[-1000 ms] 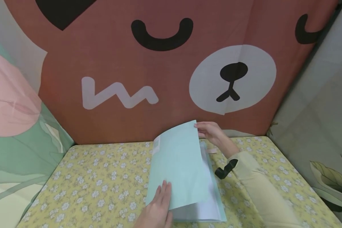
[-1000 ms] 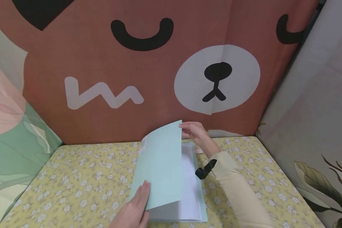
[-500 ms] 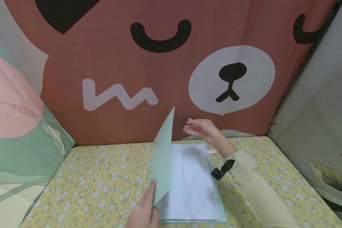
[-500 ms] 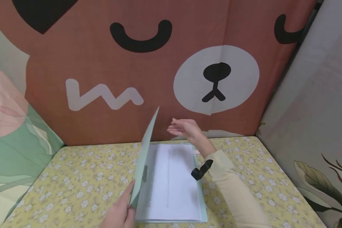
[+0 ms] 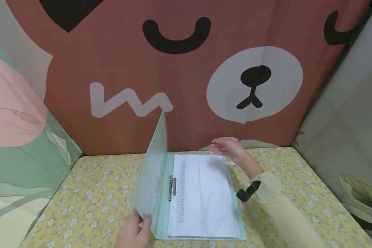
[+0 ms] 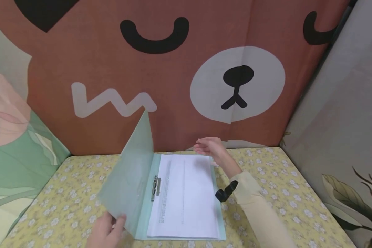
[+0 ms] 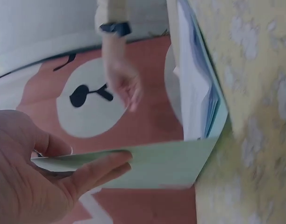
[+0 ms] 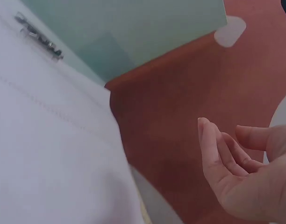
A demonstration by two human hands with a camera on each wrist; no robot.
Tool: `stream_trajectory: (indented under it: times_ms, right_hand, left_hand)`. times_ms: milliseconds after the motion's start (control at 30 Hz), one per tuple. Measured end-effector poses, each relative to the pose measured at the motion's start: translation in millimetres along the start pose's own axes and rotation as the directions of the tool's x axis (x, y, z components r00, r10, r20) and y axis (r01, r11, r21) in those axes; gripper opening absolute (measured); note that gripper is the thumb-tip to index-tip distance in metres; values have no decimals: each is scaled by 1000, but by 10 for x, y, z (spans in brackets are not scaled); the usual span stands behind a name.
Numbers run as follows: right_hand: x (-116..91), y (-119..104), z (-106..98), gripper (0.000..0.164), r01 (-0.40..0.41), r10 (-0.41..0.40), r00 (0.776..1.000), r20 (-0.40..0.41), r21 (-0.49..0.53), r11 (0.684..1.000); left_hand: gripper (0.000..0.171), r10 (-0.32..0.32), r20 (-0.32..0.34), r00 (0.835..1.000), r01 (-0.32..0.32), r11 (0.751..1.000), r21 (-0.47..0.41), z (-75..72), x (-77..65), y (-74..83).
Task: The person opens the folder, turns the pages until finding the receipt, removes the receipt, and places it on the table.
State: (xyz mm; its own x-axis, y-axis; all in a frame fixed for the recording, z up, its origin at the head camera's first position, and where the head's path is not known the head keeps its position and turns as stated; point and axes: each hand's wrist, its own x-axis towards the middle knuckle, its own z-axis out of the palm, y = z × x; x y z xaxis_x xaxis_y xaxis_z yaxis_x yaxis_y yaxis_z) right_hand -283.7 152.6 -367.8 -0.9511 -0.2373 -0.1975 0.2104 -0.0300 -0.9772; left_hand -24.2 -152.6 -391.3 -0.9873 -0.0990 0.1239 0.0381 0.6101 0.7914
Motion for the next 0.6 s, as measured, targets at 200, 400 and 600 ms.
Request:
stream_trajectory:
  times_ms: [200, 400, 600]
  right_hand:
    - [10, 195, -129, 34, -9, 6, 999, -46, -65, 998]
    - [-8, 380, -209, 36, -31, 24, 997, -78, -93, 995]
    - [-42, 533, -270, 39, -20, 5, 993, -116, -130, 991]
  left_hand:
    - [38, -92, -140, 986, 89, 996, -23, -318, 71, 171]
    - [61, 49, -446, 894, 22, 988, 153, -633, 153, 243]
    - [63, 388, -533, 752, -139, 884, 447, -807, 221, 27]
